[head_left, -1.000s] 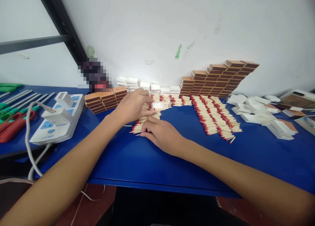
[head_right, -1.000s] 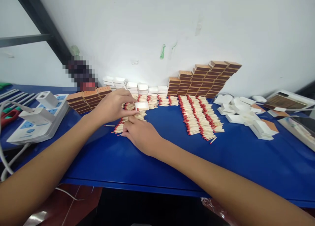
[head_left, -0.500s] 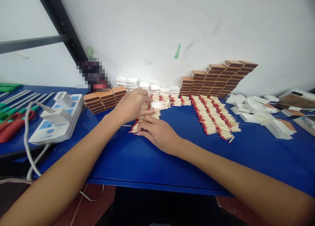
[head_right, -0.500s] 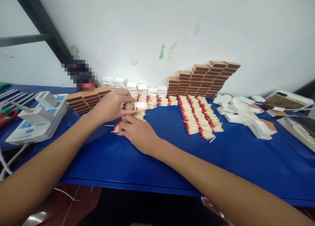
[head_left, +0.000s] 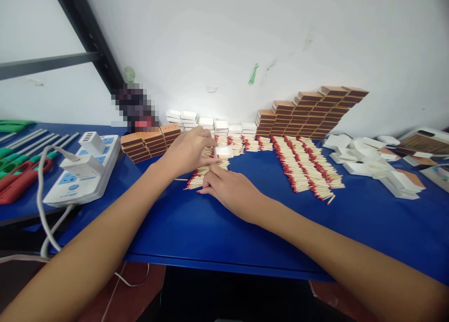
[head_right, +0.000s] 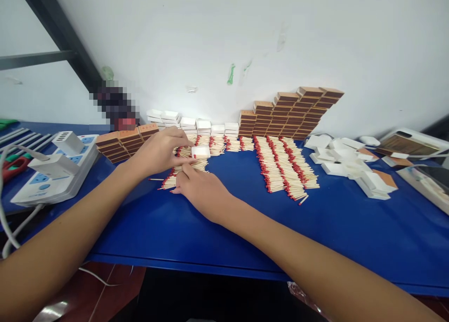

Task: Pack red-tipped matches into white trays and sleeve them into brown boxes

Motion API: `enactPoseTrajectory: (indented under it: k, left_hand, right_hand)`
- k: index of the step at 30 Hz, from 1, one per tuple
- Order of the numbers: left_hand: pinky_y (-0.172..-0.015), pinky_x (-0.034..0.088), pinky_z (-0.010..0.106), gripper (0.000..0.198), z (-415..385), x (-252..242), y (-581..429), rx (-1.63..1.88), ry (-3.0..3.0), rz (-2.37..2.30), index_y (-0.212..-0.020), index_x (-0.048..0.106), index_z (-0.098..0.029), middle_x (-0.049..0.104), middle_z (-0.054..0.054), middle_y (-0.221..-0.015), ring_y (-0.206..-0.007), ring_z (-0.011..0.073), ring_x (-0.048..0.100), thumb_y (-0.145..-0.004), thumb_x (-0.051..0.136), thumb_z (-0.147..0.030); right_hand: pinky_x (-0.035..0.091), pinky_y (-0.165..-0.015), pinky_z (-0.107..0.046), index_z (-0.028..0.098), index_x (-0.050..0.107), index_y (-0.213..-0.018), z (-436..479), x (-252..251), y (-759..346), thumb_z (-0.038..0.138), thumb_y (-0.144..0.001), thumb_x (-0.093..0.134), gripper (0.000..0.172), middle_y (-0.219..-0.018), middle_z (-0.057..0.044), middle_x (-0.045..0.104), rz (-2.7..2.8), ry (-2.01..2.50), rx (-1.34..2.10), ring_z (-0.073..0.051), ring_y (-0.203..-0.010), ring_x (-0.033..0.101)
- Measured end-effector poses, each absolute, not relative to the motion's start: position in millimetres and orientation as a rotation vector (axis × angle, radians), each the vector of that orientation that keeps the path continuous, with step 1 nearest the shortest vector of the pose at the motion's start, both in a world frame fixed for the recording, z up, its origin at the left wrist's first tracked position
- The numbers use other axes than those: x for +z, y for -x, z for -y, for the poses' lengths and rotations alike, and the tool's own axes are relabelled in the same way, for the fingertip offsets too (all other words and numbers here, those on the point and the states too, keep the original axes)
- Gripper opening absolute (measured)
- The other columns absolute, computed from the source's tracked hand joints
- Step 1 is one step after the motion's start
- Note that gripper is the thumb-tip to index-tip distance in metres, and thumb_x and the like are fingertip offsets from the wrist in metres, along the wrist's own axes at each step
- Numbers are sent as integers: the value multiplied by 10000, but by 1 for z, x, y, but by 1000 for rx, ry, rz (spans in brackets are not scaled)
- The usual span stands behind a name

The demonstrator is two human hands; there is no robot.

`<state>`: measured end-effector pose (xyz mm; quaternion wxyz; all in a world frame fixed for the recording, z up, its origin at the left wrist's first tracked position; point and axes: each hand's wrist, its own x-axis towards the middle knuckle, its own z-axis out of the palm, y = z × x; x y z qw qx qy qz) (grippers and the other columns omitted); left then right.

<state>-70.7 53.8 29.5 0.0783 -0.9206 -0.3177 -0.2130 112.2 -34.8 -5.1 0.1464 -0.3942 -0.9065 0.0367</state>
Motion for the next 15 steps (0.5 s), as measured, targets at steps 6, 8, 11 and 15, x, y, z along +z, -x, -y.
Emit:
enactPoseTrajectory:
  k: [6,8,11,15]
  left_hand:
    - [-784,470,341,268,-52,29,69,-697,2894,935,-1015,808,-185,716,76,-950,-918,235,641,-871,847,-409]
    - [-765,463,330,322,-50,29,66,-741,2951,916,-1030,813,-191,715,70,-937,-889,222,640,-850,864,-453]
    - [-739,453,322,353,-46,31,62,-812,2992,882,-1057,819,-196,711,59,-908,-840,204,632,-837,875,-466]
    - [-729,450,322,317,-45,32,60,-863,3004,834,-1032,823,-202,714,56,-891,-819,196,627,-870,845,-474]
  right_hand:
    - [444,-706,-316,191,643,-1076,17,16,-156,346,-1113,506,210,-1098,-103,634,2352,1287,-85,-217,-880,645]
    - [414,-692,-328,177,643,-1074,10,20,-166,328,-1105,516,200,-1097,-114,627,2307,1385,-122,-238,-894,639]
    - [385,-683,-333,170,645,-1073,5,19,-169,301,-1091,536,171,-1105,-114,626,2339,1418,-110,-243,-886,628]
    - [367,-680,-320,183,644,-1052,3,14,-167,281,-1084,539,147,-1095,-97,616,2352,1326,-72,-219,-847,602]
